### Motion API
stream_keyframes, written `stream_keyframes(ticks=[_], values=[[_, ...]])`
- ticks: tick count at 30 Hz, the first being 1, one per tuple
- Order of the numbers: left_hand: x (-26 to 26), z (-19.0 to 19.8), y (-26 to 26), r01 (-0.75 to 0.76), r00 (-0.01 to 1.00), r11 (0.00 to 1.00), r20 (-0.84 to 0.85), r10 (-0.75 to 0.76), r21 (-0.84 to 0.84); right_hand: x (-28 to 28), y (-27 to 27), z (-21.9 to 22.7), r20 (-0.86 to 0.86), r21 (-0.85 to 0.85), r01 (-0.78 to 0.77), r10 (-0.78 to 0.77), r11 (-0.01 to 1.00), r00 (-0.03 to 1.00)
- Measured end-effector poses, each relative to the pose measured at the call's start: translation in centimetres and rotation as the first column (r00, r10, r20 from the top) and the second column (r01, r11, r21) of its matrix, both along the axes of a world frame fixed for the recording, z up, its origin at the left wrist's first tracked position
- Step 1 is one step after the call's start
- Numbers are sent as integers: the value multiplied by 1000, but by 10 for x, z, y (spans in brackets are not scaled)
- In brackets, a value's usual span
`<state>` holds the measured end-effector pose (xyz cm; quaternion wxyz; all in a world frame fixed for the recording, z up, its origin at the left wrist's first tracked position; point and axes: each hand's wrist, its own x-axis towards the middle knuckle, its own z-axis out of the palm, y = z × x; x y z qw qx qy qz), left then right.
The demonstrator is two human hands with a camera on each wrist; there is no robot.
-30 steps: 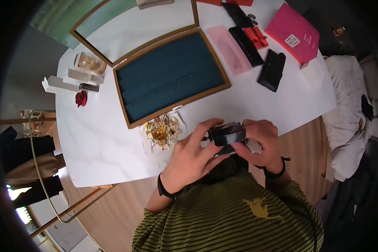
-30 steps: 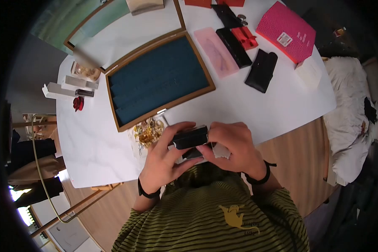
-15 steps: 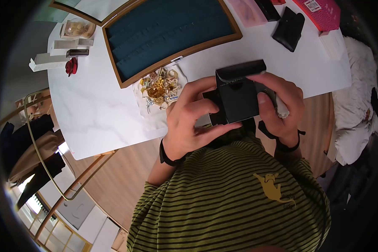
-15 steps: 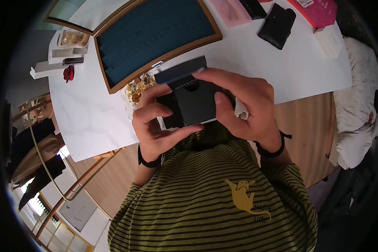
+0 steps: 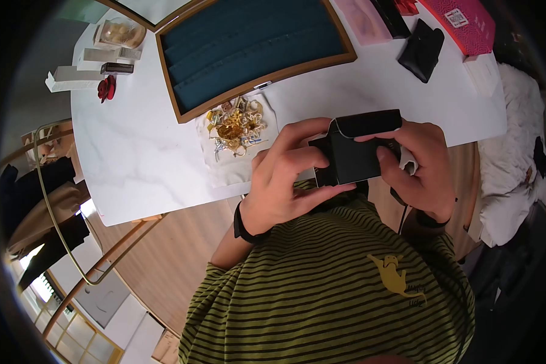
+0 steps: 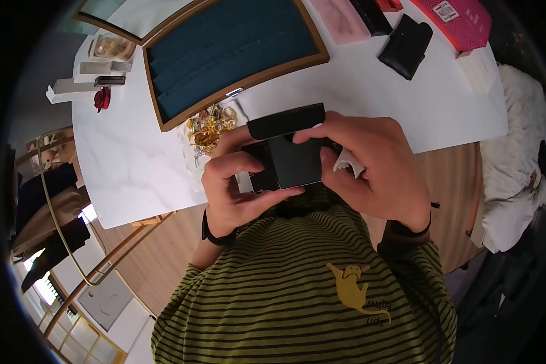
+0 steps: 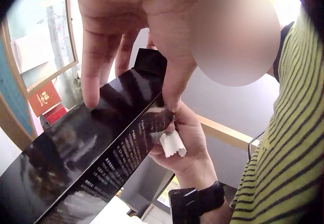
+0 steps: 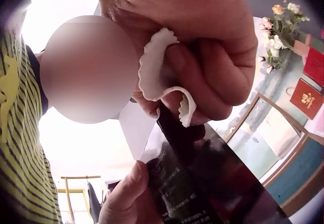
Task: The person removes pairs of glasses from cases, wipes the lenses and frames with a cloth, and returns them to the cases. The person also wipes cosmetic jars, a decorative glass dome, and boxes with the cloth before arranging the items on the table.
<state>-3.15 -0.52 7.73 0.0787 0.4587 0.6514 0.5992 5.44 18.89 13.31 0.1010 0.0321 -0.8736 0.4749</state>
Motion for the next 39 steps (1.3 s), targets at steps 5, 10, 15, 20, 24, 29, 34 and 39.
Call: stream_keyframes(ticks=[5,10,15,20,24,29,34,39], values=[[0,3,0,-3,1000,1000,-14,3,-10,1,2,5,71,-47,-16,19,999,997],[-1,0,6,-35,999,997,-13,35,63,0,5,9,95,-85,-70,77,994,992],[-2,4,7,-43,998,998,-46,45,42,-2,11,16,143,-9,-105,105,994,984],[-4,2,7,-68,996,997,-47,70,41,-5,9,26,241,3,-80,77,997,967],[-7,3,6,-70,996,997,-57,72,38,-3,13,24,140,-59,-119,127,991,982],[-12,-2,5,-65,996,994,67,59,89,-3,16,10,54,-34,-199,200,979,978],[-12,-2,5,-50,997,994,70,44,92,3,14,-10,-59,-100,-205,200,974,978],[-11,-3,6,-65,995,994,83,57,88,-4,15,-1,-67,-118,-285,279,951,958]])
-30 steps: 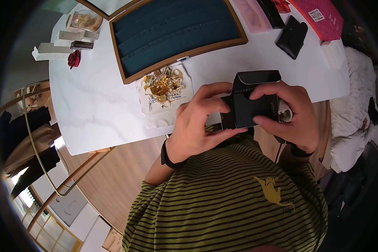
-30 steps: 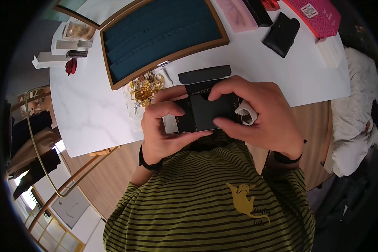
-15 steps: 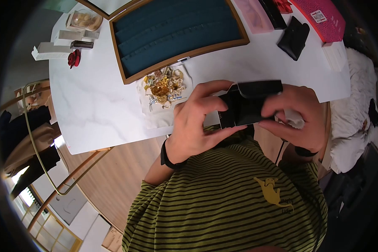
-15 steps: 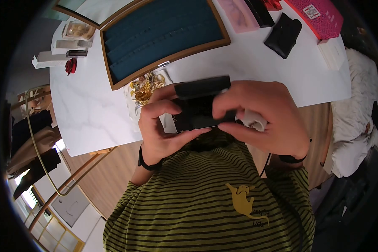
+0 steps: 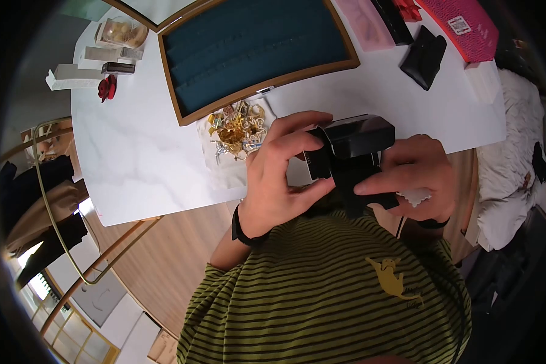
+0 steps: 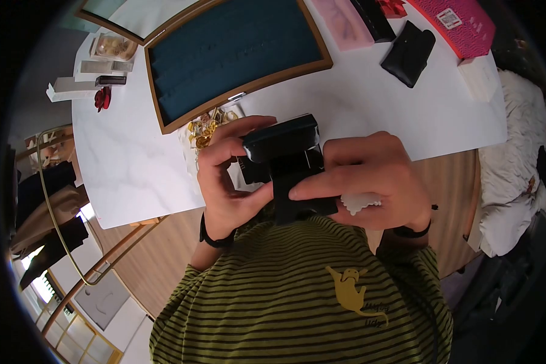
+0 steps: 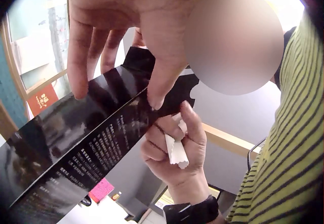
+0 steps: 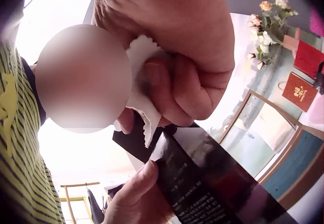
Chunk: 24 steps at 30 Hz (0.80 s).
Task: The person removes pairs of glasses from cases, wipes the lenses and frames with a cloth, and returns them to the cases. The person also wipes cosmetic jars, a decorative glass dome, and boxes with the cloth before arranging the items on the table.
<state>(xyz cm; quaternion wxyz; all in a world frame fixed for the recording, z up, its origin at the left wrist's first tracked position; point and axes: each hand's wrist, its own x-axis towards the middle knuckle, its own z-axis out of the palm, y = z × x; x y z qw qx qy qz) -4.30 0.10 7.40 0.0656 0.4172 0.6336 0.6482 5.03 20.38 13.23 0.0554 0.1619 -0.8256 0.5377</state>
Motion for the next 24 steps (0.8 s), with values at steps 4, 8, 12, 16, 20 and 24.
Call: stream_keyframes(ticks=[4,8,12,16,20,24], values=[[0,0,1,-6,1000,1000,13,6,2,0,1,-3,-7,-23,-34,34,999,999],[0,0,0,-2,1000,1000,16,2,3,-1,1,-5,9,-121,-55,57,991,998],[2,-2,1,-19,1000,1000,21,19,-1,3,-7,-10,112,-382,211,-182,900,977],[2,-2,0,-20,1000,1000,19,20,-4,2,-7,-24,55,-178,223,-217,958,975],[4,0,0,-24,999,1000,37,24,-9,0,-8,-24,15,-196,240,-242,951,970],[4,4,-1,-12,1000,999,5,12,-37,0,-5,-20,36,-215,228,-226,950,974]])
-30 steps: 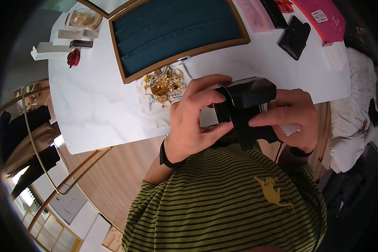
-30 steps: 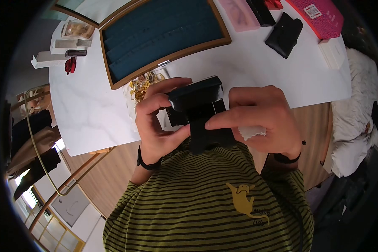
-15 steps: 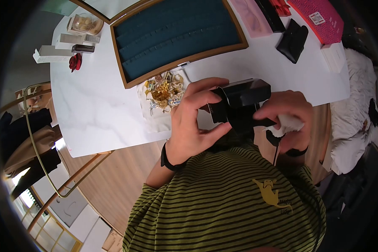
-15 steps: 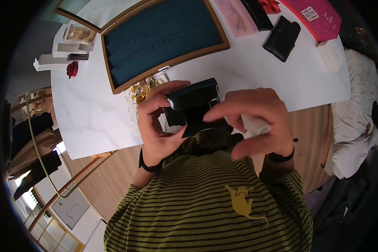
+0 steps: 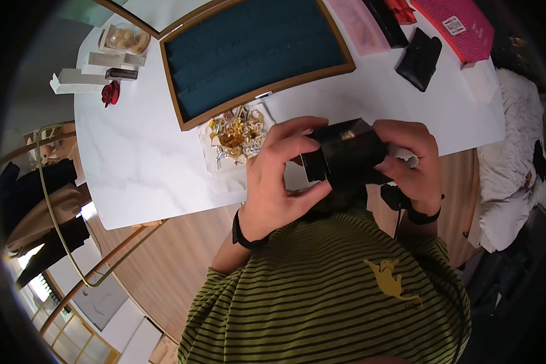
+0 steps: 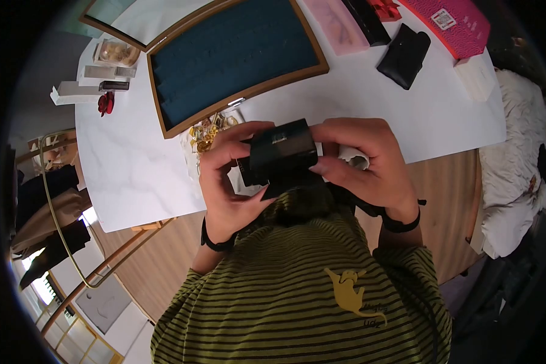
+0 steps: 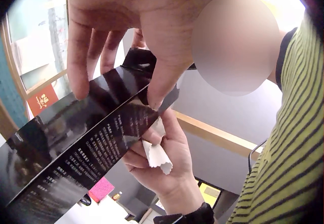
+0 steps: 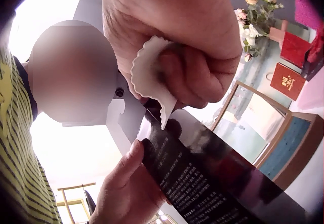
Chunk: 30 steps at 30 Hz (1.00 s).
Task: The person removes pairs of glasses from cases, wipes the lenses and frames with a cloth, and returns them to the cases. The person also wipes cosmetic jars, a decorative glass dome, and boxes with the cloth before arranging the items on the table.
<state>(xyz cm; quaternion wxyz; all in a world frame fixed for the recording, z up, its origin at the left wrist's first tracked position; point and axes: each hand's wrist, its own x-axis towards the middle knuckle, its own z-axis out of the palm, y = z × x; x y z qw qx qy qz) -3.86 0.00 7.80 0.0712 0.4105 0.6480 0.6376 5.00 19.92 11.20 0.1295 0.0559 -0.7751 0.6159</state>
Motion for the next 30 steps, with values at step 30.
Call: stream_keyframes(ticks=[30], values=[[9,9,9,-88,996,996,23,88,-30,-2,-20,-1,103,-170,94,-77,981,992]])
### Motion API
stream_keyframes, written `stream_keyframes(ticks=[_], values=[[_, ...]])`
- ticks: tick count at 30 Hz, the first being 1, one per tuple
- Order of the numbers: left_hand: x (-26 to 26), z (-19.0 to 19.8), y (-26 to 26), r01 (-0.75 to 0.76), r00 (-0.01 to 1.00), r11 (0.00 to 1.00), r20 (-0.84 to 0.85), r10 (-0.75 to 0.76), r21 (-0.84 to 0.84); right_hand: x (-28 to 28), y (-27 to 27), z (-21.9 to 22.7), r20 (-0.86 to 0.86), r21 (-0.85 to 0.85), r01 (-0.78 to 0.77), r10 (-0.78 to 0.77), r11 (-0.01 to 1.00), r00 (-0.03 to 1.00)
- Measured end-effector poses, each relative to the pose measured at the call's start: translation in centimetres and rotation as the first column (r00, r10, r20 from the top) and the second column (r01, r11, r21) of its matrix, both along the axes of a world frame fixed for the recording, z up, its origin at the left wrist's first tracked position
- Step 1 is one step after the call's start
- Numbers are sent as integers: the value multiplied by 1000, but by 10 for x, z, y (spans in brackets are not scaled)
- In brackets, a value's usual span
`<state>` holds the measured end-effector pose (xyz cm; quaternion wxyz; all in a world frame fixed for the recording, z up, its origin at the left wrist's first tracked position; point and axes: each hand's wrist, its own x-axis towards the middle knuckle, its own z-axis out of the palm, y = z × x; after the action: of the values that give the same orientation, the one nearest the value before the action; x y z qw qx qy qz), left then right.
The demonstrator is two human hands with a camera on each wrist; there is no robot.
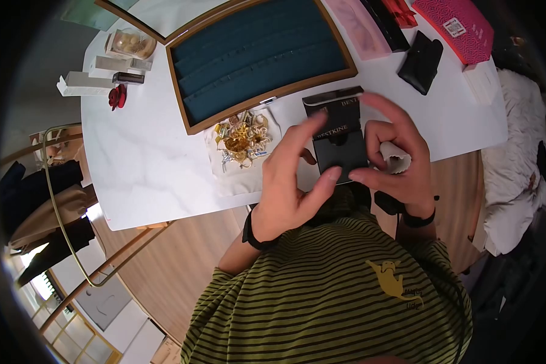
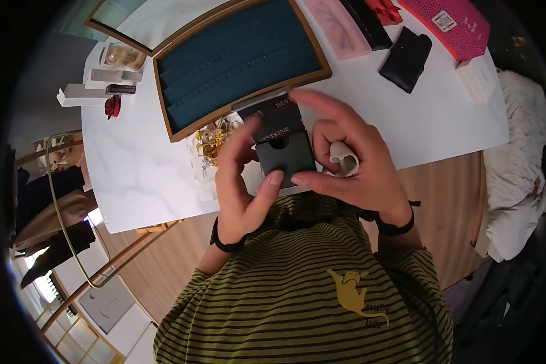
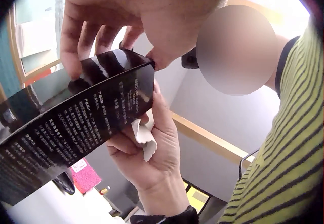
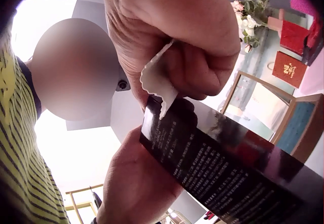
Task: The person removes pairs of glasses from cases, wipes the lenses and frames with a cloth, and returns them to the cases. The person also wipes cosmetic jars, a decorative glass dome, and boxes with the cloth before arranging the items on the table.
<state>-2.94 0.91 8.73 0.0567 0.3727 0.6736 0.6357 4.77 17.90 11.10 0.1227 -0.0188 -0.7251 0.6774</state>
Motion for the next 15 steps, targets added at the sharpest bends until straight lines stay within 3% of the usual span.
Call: stream_keyframes(ticks=[1,3,5,8,10,12,15], values=[[0,-1,-8,94,993,991,86,-86,-92,-2,-2,0,0,-1,1,-1,1000,1000],[-1,-1,-10,114,993,988,52,-109,-107,-4,-5,-1,-22,-85,53,-55,995,998],[-1,-2,-10,131,991,984,18,-130,-124,-4,-3,-5,-19,-49,53,-54,997,998],[4,-11,-4,64,995,998,75,-62,-21,-4,2,-6,-52,46,49,-47,998,998],[3,-16,2,11,995,981,94,-30,196,-4,7,-6,-85,105,50,-41,993,996],[0,-18,3,37,994,978,89,-56,207,-6,13,-4,-200,118,-60,83,991,976],[-2,-21,1,72,980,976,167,-107,206,-6,11,-1,-193,100,-74,92,992,977]])
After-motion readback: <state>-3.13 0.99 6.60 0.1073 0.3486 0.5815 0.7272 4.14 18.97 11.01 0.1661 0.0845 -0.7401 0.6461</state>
